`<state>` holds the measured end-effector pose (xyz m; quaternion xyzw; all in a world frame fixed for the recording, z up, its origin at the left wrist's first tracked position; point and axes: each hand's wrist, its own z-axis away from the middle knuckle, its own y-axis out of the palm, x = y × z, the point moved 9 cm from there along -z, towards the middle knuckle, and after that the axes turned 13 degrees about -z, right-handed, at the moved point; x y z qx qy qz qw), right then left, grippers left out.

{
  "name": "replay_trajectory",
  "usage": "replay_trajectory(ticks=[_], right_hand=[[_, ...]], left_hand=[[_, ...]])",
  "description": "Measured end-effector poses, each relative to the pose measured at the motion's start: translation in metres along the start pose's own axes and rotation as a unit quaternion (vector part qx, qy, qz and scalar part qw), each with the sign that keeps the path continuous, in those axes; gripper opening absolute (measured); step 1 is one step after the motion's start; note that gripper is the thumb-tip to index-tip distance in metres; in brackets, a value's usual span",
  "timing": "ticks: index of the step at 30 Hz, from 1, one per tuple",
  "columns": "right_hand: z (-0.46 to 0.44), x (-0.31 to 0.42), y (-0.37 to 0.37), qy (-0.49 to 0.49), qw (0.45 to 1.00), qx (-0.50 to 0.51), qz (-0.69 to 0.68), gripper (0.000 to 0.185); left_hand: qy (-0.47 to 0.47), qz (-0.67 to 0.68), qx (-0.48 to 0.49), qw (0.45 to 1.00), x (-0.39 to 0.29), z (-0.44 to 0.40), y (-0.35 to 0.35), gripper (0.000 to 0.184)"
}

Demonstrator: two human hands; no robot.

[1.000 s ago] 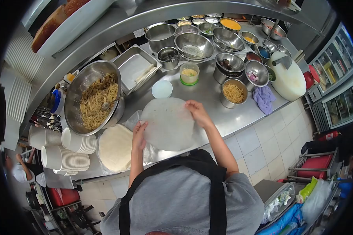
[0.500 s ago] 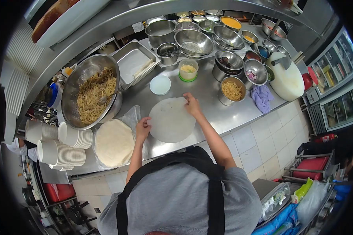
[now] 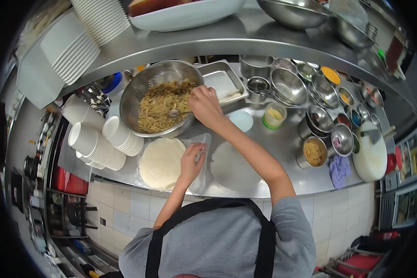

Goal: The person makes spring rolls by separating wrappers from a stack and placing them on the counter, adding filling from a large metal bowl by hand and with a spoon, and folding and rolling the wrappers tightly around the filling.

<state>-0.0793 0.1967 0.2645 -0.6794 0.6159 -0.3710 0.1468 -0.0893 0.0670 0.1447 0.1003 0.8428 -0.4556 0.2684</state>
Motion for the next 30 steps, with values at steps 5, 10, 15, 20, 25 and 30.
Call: replay_trajectory(ticks=[5,10,15,20,25,30], right_hand=[[-0.025,-0.043,0.118,0.099,0.949,0.280,0.105,0.032],[-0.038,-0.049,0.135,0.148,0.874,0.458,0.070,0.033],[-0.048,-0.068,0.156,0.096,0.822,0.549,0.118,0.033],[-0.129,-0.066,0.090,0.122,0.931,0.289,0.184,0.026],[-0.126,-0.107,0.147,0.076,0.969,0.178,0.155,0.020],[-0.108,-0.079,0.181,0.025,0.944,0.282,0.170,0.018]], left_hand=[[-0.041,-0.117,-0.308,0.943,0.019,-0.003,-0.105,0.040],[-0.138,-0.172,-0.348,0.911,0.076,-0.002,-0.145,0.053],[-0.129,-0.147,-0.377,0.905,0.101,-0.027,-0.159,0.052],[-0.110,-0.163,-0.383,0.903,0.103,-0.045,-0.142,0.049],[-0.119,-0.137,-0.408,0.895,0.105,-0.042,-0.137,0.050],[-0.118,-0.133,-0.408,0.895,0.105,-0.042,-0.140,0.052]])
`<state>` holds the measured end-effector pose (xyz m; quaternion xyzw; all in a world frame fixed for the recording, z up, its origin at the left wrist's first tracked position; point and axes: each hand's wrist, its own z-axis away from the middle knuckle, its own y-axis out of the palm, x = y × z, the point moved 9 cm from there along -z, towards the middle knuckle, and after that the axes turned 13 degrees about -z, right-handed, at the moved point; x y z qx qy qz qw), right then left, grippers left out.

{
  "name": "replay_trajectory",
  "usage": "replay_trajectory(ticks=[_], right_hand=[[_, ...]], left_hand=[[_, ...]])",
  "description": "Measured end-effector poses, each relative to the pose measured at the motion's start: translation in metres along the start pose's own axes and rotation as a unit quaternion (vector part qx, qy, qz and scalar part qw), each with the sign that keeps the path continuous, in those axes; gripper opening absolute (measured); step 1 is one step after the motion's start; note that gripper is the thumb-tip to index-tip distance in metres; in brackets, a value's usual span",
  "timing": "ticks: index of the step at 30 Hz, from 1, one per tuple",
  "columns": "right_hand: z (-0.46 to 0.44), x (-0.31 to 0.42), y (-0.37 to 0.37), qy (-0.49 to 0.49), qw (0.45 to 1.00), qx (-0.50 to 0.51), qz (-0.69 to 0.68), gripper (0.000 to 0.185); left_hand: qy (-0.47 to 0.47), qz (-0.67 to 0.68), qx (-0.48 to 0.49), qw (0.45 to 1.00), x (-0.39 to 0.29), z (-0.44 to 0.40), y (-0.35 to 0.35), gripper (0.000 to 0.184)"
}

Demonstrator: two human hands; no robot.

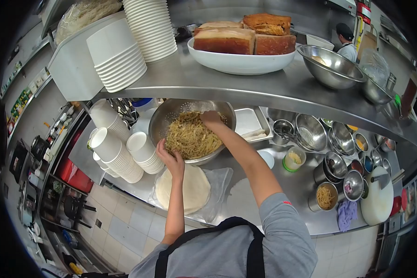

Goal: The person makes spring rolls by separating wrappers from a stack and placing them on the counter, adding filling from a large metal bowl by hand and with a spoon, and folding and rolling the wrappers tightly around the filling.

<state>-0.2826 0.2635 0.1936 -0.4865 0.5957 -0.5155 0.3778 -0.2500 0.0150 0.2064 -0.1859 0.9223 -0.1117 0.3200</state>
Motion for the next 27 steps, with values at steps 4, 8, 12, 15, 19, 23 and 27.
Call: replay_trajectory(ticks=[4,8,12,15,19,23,27], right_hand=[[0.010,0.002,-0.003,-0.029,0.999,-0.019,-0.026,0.017],[0.044,0.031,-0.015,-0.139,0.985,-0.101,-0.034,0.017],[0.068,0.064,-0.031,-0.168,0.985,-0.023,-0.002,0.017],[0.051,0.028,-0.037,-0.119,0.988,-0.055,-0.079,0.019],[0.039,-0.040,-0.049,0.082,0.979,-0.132,-0.130,0.016],[0.049,-0.014,-0.011,-0.052,0.994,-0.092,0.017,0.017],[0.067,0.018,-0.033,0.005,0.994,-0.085,-0.062,0.012]], left_hand=[[-0.004,-0.015,0.002,1.000,0.000,0.000,0.002,0.051],[-0.008,-0.032,-0.002,0.999,0.000,0.000,0.005,0.048],[-0.003,-0.046,-0.010,0.999,-0.002,-0.001,0.005,0.044],[0.000,-0.041,-0.008,0.999,0.001,0.002,0.004,0.042],[-0.002,-0.038,-0.005,0.999,0.003,0.003,0.004,0.040],[0.007,-0.061,-0.015,0.998,0.001,0.004,0.007,0.038],[0.006,-0.059,-0.010,0.998,0.001,0.003,0.007,0.038]])
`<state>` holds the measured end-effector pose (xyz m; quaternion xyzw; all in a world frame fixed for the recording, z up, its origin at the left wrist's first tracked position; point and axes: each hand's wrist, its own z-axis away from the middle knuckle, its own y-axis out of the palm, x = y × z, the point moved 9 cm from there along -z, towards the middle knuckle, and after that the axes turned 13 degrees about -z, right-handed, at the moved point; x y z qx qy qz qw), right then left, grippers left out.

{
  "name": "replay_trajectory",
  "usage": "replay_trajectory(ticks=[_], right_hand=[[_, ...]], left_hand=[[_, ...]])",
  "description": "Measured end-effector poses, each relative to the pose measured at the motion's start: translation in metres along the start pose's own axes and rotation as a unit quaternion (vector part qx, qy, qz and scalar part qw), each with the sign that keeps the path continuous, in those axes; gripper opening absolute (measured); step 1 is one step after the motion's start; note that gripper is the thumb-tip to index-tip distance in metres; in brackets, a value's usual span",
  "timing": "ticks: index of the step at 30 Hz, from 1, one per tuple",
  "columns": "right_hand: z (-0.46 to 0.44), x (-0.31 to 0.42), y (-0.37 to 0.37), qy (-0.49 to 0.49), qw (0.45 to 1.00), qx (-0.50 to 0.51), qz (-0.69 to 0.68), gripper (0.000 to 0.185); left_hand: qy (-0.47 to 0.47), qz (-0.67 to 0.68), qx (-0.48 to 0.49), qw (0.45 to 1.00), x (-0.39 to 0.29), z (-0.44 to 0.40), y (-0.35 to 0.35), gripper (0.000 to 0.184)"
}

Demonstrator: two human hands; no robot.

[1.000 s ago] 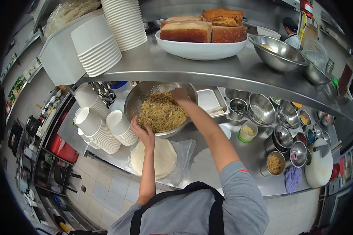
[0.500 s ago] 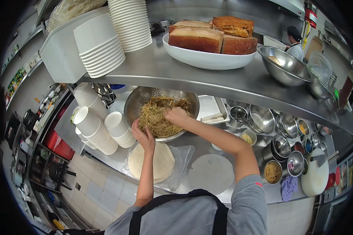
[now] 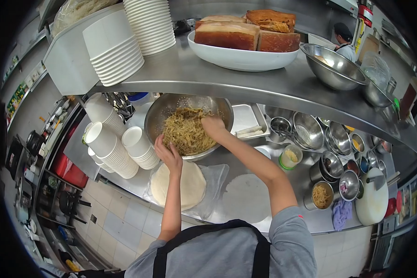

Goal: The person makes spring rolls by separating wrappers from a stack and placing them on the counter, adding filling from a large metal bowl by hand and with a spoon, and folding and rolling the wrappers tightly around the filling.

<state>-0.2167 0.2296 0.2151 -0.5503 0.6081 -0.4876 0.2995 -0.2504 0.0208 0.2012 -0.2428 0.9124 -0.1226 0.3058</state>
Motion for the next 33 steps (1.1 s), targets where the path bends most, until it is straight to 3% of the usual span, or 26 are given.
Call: replay_trajectory(ticks=[6,9,12,17,20,26,29,33], right_hand=[[0.029,0.035,-0.053,-0.065,0.997,-0.035,-0.036,0.013],[0.020,0.012,-0.045,-0.024,0.998,-0.025,-0.048,0.012],[0.014,0.025,-0.057,-0.053,0.990,-0.100,-0.085,0.012],[0.025,0.057,-0.002,-0.179,0.983,-0.019,-0.024,0.013],[0.041,0.046,-0.043,-0.168,0.983,0.013,-0.076,0.014],[0.026,-0.012,-0.047,-0.007,0.998,-0.058,0.003,0.012],[0.041,0.021,-0.037,-0.049,0.999,-0.005,-0.013,0.011],[0.061,0.047,-0.039,-0.122,0.991,-0.059,-0.002,0.011]], left_hand=[[0.003,0.006,0.002,1.000,-0.001,0.001,0.001,0.038],[0.004,0.010,0.004,1.000,0.002,0.001,0.001,0.038],[0.009,0.002,0.001,1.000,0.001,0.000,0.002,0.038],[0.023,-0.010,-0.003,1.000,-0.001,0.000,-0.001,0.037],[0.033,-0.028,0.009,0.999,-0.003,0.001,-0.001,0.037],[0.036,-0.022,0.024,0.999,-0.005,0.001,0.000,0.039],[0.037,-0.019,0.023,0.999,-0.004,0.002,0.001,0.038],[0.041,-0.024,0.027,0.998,-0.002,0.002,0.002,0.037]])
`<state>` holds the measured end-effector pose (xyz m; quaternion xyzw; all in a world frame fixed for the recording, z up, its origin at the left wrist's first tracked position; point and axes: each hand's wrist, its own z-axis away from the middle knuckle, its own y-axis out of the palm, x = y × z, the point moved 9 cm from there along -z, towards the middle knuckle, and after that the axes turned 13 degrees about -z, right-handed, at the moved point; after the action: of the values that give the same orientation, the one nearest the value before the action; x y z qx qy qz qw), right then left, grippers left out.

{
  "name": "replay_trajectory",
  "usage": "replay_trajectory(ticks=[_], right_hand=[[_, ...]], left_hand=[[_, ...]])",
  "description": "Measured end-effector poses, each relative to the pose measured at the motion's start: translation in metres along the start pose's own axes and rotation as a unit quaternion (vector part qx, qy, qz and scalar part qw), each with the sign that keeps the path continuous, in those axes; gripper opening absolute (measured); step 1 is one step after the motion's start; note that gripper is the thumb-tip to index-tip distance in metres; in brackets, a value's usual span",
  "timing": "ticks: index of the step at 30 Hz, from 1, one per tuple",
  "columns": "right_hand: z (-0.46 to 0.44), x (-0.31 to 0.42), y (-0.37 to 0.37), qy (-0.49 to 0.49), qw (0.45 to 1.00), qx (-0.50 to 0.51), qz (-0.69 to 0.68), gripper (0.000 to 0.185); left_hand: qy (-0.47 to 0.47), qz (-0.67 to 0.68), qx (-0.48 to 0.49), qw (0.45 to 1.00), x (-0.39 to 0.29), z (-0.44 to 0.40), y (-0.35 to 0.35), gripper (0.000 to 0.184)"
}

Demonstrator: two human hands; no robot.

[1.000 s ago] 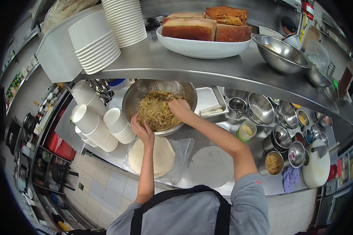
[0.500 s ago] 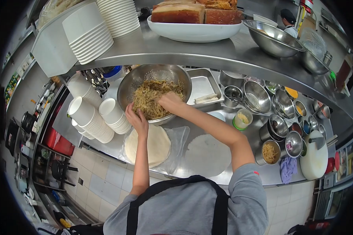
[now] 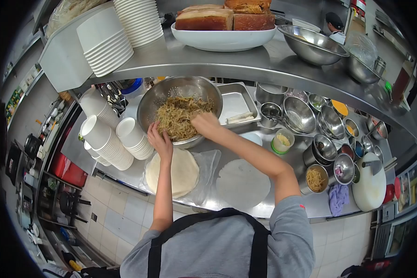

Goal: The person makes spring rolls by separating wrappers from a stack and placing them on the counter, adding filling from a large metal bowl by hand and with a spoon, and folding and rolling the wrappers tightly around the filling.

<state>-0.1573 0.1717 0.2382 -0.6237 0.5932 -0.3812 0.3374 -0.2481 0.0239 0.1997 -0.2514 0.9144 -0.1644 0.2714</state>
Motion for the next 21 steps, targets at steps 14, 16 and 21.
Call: replay_trajectory(ticks=[14,16,21], right_hand=[[0.005,-0.022,-0.004,0.040,0.997,0.064,0.006,0.013],[0.004,-0.025,0.003,0.044,0.997,0.064,-0.012,0.013],[0.001,-0.060,0.012,0.069,0.996,0.033,0.041,0.011]], left_hand=[[0.009,-0.012,0.002,1.000,0.001,0.002,0.004,0.032],[0.015,-0.004,0.004,1.000,0.003,0.003,0.006,0.032],[0.076,-0.026,0.098,0.992,-0.008,-0.003,0.008,0.032]])
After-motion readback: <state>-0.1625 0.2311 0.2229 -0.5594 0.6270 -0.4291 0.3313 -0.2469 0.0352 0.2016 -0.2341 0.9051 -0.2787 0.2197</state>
